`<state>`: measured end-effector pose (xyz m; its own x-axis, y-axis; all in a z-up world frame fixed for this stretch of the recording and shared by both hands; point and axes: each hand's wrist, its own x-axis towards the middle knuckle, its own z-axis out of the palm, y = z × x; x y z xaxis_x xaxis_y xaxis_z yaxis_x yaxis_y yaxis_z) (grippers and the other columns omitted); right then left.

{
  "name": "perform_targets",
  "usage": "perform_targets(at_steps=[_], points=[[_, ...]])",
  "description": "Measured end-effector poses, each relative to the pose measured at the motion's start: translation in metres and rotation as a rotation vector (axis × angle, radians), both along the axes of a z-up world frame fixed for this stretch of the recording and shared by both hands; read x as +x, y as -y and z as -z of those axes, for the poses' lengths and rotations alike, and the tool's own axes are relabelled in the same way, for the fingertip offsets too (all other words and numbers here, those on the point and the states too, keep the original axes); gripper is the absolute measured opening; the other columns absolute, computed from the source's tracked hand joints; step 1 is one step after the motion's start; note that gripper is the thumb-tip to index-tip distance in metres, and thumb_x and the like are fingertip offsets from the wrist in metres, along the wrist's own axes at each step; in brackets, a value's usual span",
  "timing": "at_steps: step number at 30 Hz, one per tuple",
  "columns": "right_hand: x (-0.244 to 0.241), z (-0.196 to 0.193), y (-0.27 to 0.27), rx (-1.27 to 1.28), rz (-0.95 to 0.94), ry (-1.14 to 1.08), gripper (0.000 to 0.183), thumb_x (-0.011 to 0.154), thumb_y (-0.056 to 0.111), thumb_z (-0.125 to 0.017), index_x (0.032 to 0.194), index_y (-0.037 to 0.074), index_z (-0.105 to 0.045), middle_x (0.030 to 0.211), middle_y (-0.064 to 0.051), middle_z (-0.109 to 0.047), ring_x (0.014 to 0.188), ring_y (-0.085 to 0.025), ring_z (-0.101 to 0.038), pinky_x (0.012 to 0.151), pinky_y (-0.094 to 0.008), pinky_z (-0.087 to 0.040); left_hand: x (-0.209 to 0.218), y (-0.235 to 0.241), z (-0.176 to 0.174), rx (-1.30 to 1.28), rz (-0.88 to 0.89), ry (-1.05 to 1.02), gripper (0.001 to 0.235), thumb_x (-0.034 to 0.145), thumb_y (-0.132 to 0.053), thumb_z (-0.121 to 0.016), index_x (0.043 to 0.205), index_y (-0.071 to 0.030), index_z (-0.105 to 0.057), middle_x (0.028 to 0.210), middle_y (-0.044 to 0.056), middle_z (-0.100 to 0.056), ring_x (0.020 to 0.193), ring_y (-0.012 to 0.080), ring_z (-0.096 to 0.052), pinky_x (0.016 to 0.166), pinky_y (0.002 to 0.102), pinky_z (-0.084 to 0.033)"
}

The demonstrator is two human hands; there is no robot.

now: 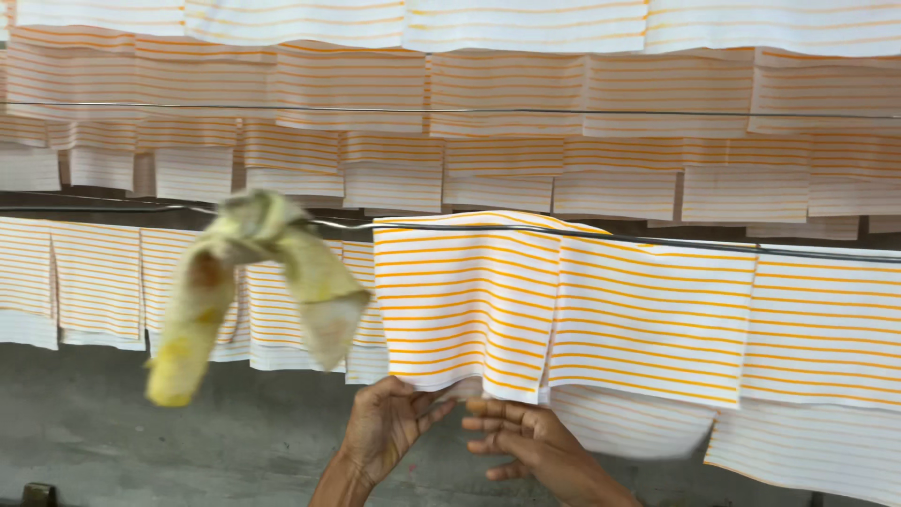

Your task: The person hangs white cloths with yellow horizontal stripes onto a metal rod. They pick up each cloth, fold it over the rod, and align it with the others. The person repeats this process for multiple cloths, creating a continuous row of hanging fabric.

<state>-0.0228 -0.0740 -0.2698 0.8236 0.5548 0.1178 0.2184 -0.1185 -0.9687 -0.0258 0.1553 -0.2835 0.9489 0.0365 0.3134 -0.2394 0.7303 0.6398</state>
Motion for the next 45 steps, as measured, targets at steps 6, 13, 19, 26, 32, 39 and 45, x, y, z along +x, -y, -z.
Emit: perform_targets(at_steps=[6, 13, 19, 26, 32, 39, 45], points=[[-0.002, -0.009, -0.011, 0.212, 0.082, -0.106, 0.069, 0.080, 0.003, -0.072, 0.147, 0.012, -0.063, 0.141, -0.007, -0.074, 0.117, -0.023, -0.075, 0.079, -0.036, -0.064, 0.002, -0.028, -0.039, 0.104, -0.144, 0.190, 0.042, 0.094, -0.023, -0.060, 0.127, 0.003, -0.067, 0.121, 0.020, -0.074, 0.103, 0.0335, -0.072, 0.088, 0.050, -0.060], [0.023, -0.006, 0.007, 0.546, -0.068, -0.144, 0.052, 0.083, -0.003, -0.059, 0.134, -0.015, -0.060, 0.128, -0.035, -0.072, 0.127, -0.051, -0.068, 0.100, -0.061, -0.055, -0.008, -0.048, -0.121, 0.174, -0.354, 0.314, 0.019, 0.091, -0.026, -0.072, 0.094, -0.009, -0.063, 0.088, 0.007, -0.067, 0.073, 0.0178, -0.061, 0.063, 0.036, -0.048], [-0.013, -0.028, 0.032, -0.037, 0.186, 0.176, 0.029, 0.077, 0.005, -0.068, 0.101, -0.002, -0.082, 0.071, -0.015, -0.072, 0.059, -0.020, -0.064, 0.048, -0.031, -0.050, -0.012, -0.056, -0.156, 0.422, -0.545, 0.275, 0.030, 0.090, -0.034, -0.079, 0.071, -0.016, -0.064, 0.062, -0.004, -0.053, 0.054, 0.0069, -0.045, 0.047, 0.025, -0.036], [-0.090, -0.173, 0.049, -0.092, 1.134, 0.806, 0.055, 0.089, 0.019, -0.045, 0.142, 0.021, -0.060, 0.068, -0.009, -0.073, 0.047, -0.027, -0.065, 0.067, -0.037, -0.053, -0.045, -0.035, -0.169, 0.459, -0.540, 0.183, 0.037, 0.093, -0.039, -0.074, 0.067, -0.016, -0.059, 0.055, -0.005, -0.045, 0.046, 0.0060, -0.035, 0.041, 0.028, -0.025], [-0.049, -0.177, 0.079, -0.523, 1.170, 0.704, 0.042, 0.096, 0.036, -0.035, 0.081, 0.014, -0.067, 0.055, -0.012, -0.073, 0.078, -0.038, -0.074, 0.081, -0.049, -0.048, -0.031, -0.036, -0.172, 0.331, -0.527, 0.276, 0.022, 0.090, -0.021, -0.073, 0.073, -0.010, -0.067, 0.060, 0.000, -0.057, 0.049, 0.0095, -0.048, 0.043, 0.028, -0.037], [-0.021, -0.170, 0.083, -0.550, 1.234, 0.824, 0.042, 0.097, 0.039, -0.036, 0.101, 0.018, -0.072, 0.104, -0.023, -0.076, 0.105, -0.051, -0.068, 0.086, -0.060, -0.050, -0.039, -0.087, -0.175, 0.260, -0.586, 0.345, 0.028, 0.089, -0.018, -0.075, 0.066, -0.014, -0.060, 0.060, -0.003, -0.059, 0.051, 0.0087, -0.051, 0.044, 0.031, -0.043], [-0.019, -0.169, 0.072, -0.550, 1.268, 0.770, 0.045, 0.102, 0.038, -0.039, 0.106, 0.011, -0.074, 0.115, -0.022, -0.076, 0.106, -0.050, -0.069, 0.088, -0.059, -0.050, -0.079, -0.197, -0.178, 0.316, -0.728, 0.264, 0.018, 0.086, -0.021, -0.075, 0.073, -0.010, -0.069, 0.063, -0.001, -0.060, 0.051, 0.0118, -0.054, 0.046, 0.030, -0.045]])
